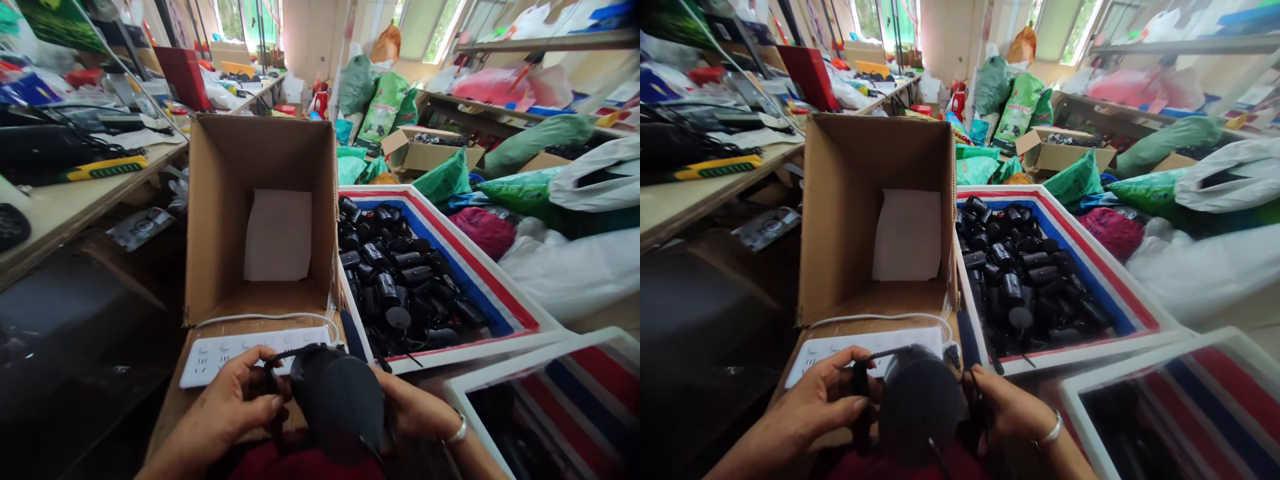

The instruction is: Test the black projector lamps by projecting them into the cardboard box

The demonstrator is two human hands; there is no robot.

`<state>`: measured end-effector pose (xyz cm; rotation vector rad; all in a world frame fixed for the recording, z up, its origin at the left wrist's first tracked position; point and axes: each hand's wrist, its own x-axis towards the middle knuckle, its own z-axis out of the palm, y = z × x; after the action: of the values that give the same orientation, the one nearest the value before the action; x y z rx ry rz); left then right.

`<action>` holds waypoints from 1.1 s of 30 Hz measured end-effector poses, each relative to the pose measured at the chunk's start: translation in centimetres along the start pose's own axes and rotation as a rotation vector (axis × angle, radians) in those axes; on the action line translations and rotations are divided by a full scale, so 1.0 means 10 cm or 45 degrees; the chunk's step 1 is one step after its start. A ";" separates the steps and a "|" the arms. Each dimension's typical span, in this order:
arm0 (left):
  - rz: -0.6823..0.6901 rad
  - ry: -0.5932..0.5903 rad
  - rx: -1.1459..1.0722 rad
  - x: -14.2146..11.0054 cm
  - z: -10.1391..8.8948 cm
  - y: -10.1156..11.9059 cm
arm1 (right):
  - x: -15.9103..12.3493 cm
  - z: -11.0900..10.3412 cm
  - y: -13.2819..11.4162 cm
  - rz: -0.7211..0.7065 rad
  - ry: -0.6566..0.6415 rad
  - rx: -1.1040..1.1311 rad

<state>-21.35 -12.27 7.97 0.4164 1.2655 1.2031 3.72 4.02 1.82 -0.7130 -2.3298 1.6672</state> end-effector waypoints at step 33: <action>0.450 0.546 -0.472 -0.16 -0.74 0.21 | 1.00 0.52 -0.06 -0.234 0.311 -0.508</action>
<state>-28.51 -15.38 8.06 0.1085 1.3192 1.8629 -7.31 4.31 -0.64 -0.6970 -2.4797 0.9886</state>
